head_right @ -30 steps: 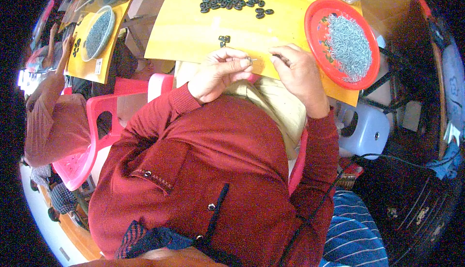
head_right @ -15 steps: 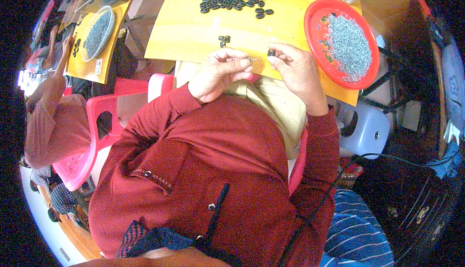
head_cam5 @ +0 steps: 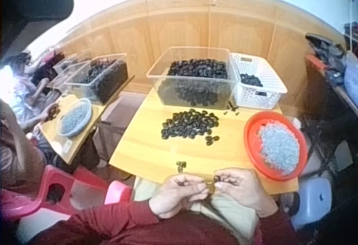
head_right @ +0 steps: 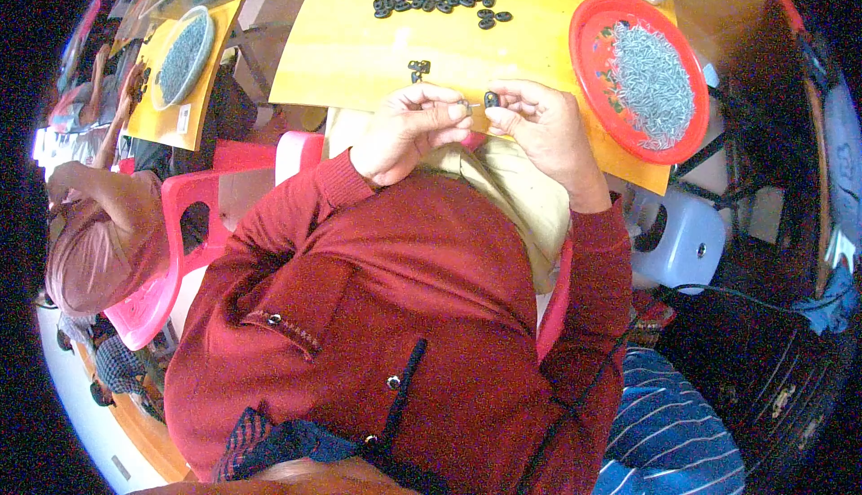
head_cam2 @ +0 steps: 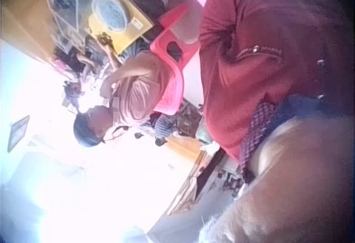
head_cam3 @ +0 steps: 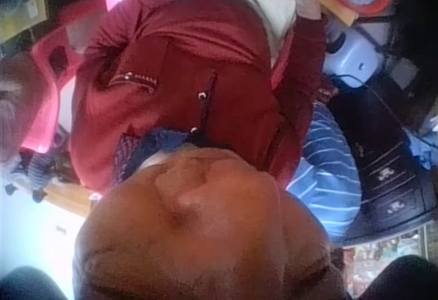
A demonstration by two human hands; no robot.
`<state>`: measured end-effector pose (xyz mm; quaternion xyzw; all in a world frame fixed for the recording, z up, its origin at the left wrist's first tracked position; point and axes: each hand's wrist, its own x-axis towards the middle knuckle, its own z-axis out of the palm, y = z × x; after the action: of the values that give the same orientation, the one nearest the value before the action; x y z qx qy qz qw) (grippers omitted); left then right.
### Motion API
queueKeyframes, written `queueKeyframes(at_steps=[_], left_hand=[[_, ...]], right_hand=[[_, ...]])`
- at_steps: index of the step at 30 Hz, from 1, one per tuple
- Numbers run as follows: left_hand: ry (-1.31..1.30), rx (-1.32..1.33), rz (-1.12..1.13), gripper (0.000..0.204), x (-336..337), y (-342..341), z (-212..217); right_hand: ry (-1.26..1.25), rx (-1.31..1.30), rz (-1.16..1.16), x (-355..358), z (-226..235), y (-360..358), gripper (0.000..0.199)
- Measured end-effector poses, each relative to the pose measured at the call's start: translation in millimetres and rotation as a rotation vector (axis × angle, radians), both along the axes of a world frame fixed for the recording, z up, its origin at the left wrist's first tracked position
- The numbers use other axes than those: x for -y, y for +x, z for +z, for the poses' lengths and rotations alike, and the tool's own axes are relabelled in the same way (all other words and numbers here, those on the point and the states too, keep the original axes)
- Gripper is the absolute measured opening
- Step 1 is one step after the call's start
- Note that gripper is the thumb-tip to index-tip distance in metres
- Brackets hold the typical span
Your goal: The person assembles small components by picking up metal pins from a red tray and inserting them into plastic parts by hand.
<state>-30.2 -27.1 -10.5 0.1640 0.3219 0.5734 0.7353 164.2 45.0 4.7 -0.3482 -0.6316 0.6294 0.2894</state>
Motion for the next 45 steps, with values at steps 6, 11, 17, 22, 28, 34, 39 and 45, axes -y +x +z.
queueKeyframes(at_steps=[6,11,17,22,28,34,39,45], left_hand=[[0.038,-0.01,-0.03,0.015,0.3,-1.9,-1.7],[0.031,-0.021,-0.035,0.016,-0.1,-2.4,-3.7],[0.04,-0.021,-0.038,0.016,0.1,-2.2,-4.9],[0.037,-0.029,-0.043,0.016,-0.7,-3.0,-5.5],[0.027,-0.035,-0.046,0.015,-1.0,-3.7,-3.5],[0.03,-0.049,-0.059,0.015,-1.6,-4.2,-4.0],[-0.003,-0.023,-0.034,0.015,-1.8,-1.7,1.2],[0.009,-0.037,-0.048,0.015,-1.5,-2.6,-0.5]], right_hand=[[-0.03,-0.051,0.02,1.1,1.1,-0.7,0.028],[-0.047,-0.07,0.035,2.5,3.0,-1.3,0.029],[-0.044,-0.073,0.049,2.4,0.3,-0.6,0.03],[-0.045,-0.075,0.056,1.7,0.6,-0.6,0.03],[-0.031,-0.074,0.071,2.0,-0.4,-1.6,0.029],[-0.044,-0.079,0.076,4.1,1.8,-4.3,0.029],[-0.049,-0.086,0.077,5.7,3.2,-6.5,0.029],[-0.052,-0.087,0.079,5.8,2.1,-6.3,0.029]])
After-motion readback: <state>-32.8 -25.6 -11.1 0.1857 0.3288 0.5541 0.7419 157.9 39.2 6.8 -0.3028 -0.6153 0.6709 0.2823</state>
